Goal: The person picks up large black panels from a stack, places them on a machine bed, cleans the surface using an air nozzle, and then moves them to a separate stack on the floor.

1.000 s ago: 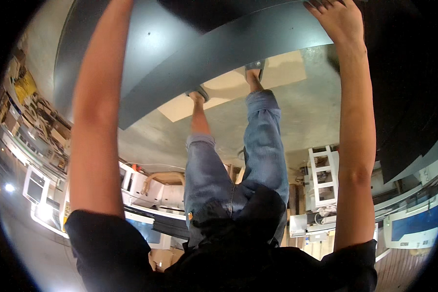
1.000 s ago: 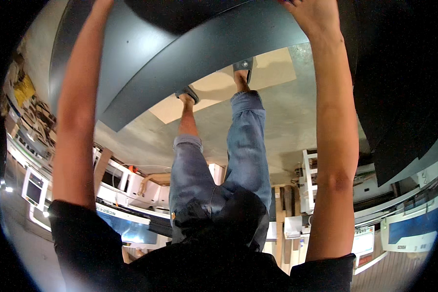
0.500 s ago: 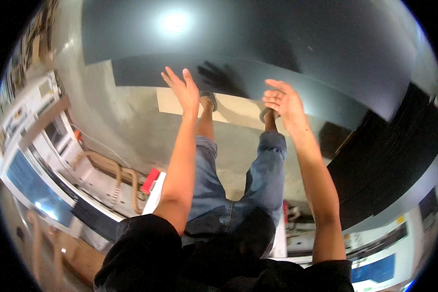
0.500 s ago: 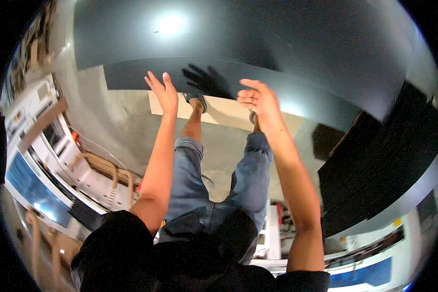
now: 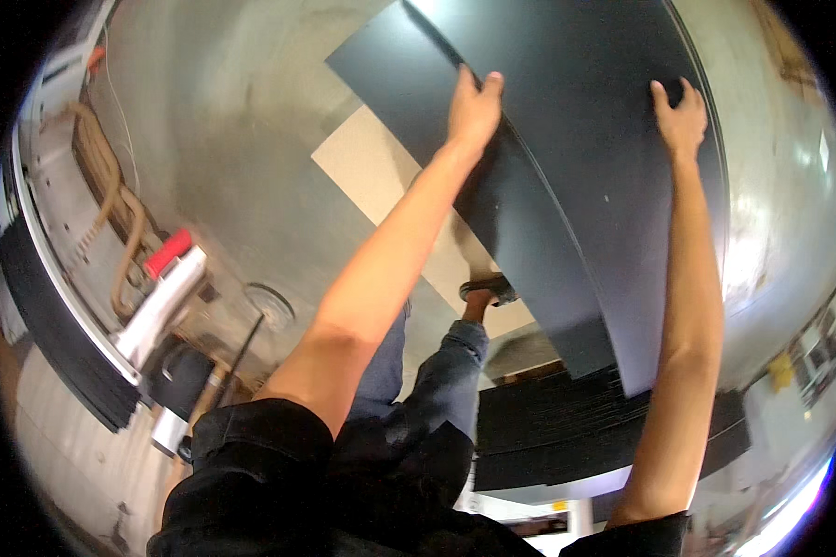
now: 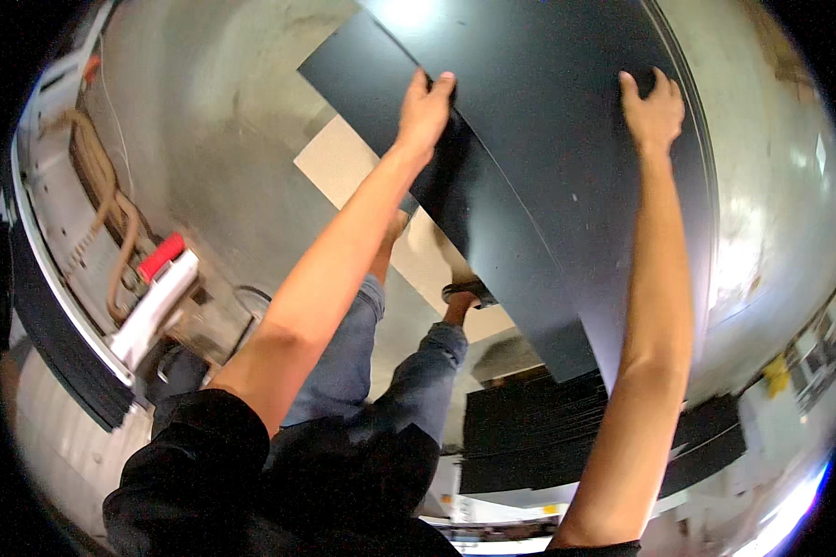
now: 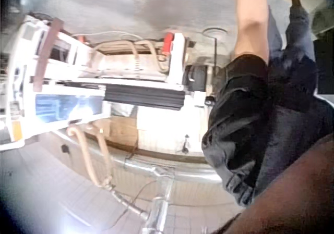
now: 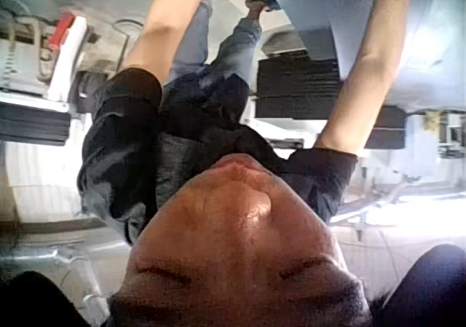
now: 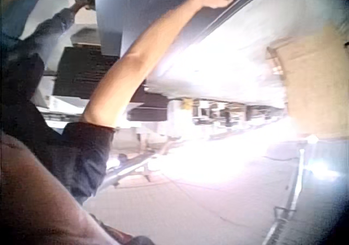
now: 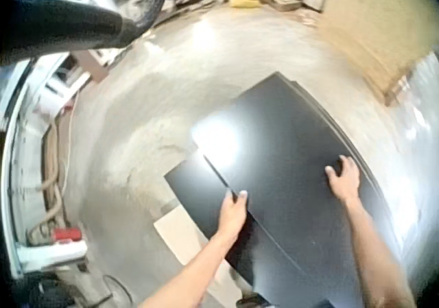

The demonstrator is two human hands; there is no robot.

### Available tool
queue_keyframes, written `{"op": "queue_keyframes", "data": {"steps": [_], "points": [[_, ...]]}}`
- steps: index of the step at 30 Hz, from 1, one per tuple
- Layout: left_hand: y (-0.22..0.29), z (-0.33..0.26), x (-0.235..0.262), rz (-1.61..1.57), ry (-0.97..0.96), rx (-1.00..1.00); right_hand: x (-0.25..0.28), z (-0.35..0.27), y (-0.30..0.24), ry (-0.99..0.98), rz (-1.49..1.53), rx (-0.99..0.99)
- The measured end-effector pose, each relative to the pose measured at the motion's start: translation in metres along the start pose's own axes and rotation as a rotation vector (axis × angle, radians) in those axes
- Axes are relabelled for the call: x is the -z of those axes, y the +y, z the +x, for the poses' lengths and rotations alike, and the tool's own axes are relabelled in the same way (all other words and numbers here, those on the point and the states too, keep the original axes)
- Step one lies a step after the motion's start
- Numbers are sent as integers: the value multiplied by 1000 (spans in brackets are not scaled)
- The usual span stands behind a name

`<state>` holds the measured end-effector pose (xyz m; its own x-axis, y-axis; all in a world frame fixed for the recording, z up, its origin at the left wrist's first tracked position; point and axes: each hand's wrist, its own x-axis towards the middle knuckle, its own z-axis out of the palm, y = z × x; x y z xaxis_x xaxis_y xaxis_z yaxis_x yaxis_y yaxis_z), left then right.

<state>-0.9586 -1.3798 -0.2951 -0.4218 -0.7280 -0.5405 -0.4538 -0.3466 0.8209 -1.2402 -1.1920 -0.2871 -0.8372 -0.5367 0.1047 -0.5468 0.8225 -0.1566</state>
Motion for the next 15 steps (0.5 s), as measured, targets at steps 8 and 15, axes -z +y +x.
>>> {"op": "queue_keyframes", "data": {"steps": [8,15], "points": [[33,7,-27,-67,117,142,-1,133,64,-273,106,-75],[71,11,-16,-227,122,397,20,160,27,-855,179,-201]]}}
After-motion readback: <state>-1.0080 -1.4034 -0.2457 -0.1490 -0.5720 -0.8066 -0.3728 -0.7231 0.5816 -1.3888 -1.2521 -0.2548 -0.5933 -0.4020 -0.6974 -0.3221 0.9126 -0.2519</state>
